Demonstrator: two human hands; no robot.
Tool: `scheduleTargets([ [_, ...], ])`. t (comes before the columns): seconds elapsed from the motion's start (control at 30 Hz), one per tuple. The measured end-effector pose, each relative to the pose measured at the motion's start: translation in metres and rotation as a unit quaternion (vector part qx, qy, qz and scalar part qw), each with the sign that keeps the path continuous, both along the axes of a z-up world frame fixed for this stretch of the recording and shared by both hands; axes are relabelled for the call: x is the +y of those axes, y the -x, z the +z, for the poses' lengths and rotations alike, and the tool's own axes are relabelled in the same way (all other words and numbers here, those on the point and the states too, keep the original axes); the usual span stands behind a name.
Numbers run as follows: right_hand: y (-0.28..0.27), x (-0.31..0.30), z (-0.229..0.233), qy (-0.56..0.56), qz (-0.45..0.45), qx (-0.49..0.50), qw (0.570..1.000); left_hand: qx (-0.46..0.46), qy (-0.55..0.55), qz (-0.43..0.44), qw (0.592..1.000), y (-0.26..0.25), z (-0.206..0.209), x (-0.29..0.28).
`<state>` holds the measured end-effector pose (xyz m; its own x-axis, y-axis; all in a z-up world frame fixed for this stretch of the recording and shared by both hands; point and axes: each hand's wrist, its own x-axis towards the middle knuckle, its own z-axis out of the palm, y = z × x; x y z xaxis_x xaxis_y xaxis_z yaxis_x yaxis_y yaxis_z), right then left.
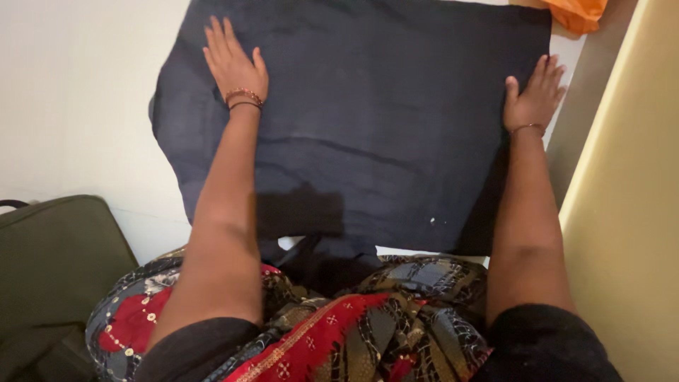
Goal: The person folds a navy blue shirt on a white surface by folding in the sleeves and sides and then folding the bottom up to the collar.
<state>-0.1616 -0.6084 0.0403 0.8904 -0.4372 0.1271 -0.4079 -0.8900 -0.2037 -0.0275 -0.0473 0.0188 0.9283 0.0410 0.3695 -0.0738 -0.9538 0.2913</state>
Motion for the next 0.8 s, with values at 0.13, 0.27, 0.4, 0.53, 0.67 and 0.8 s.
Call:
scheduleTargets([
  [0.13, -0.027, 0.055, 0.013, 0.057, -0.038, -0.030, 0.997, 0.123, -0.001, 0.030, 0.992, -0.008, -0.003, 0.000],
  [0.27, -0.062, 0.205, 0.011, 0.016, 0.226, -0.055, 0.972, 0.127, -0.019, 0.014, 0.992, -0.006, 0.004, -0.002],
  [0.4, -0.092, 0.271, 0.001, -0.044, 0.321, -0.020, 0.946, 0.137, -0.040, 0.013, 0.990, -0.005, 0.002, -0.004],
  [0.53, -0.121, 0.217, -0.003, 0.055, 0.221, 0.028, 0.973, 0.134, -0.035, 0.011, 0.990, -0.008, 0.000, -0.003],
  [0.67, -0.118, 0.105, -0.001, 0.024, 0.116, -0.009, 0.993, 0.138, -0.033, 0.017, 0.990, -0.009, 0.001, -0.003],
  [0.8, -0.096, 0.014, 0.001, 0.019, 0.040, -0.019, 0.999, 0.136, -0.015, 0.013, 0.990, -0.009, -0.004, -0.001],
])
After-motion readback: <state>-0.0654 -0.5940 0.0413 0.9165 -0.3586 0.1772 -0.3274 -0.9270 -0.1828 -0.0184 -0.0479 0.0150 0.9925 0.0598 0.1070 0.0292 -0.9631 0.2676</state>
